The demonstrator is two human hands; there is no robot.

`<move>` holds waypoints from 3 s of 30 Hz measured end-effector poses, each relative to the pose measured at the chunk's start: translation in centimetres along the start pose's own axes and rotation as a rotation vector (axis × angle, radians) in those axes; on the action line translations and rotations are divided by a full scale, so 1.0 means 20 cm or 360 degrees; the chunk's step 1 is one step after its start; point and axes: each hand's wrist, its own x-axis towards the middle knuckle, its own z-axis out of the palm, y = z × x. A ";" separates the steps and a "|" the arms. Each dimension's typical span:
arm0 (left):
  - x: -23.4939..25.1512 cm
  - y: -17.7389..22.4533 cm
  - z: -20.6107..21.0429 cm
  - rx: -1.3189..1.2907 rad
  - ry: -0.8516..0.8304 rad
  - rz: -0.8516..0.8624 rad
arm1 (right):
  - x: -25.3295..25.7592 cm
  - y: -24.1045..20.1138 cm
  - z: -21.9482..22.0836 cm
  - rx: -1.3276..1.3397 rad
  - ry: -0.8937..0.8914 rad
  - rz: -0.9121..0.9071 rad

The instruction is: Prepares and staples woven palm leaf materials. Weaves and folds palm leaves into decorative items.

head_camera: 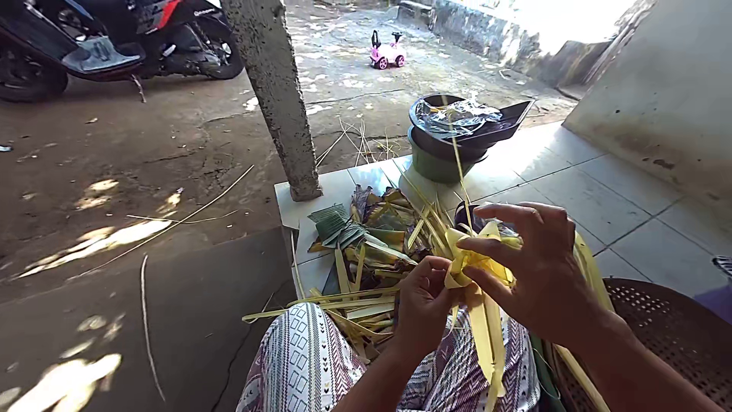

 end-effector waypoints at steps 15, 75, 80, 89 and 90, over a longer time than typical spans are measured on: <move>0.02 -0.04 0.01 0.0271 -0.0225 -0.0080 | 0.11 0.16 -0.18 0.0005 -0.0771 -0.0157; -0.05 -0.08 -0.06 -0.0240 -0.0492 -0.0109 | -0.13 0.04 -0.04 0.0180 -0.0181 -0.0136; -0.05 -0.10 -0.07 -0.0330 -0.0489 -0.0101 | -0.14 0.03 -0.04 0.0287 -0.0193 -0.0052; -0.05 -0.08 -0.06 -0.0309 -0.0461 -0.0047 | -0.14 0.04 -0.04 0.0379 -0.0245 -0.0158; -0.05 -0.09 -0.06 -0.0304 -0.0452 -0.0039 | -0.14 0.04 -0.05 0.0370 -0.0249 -0.0161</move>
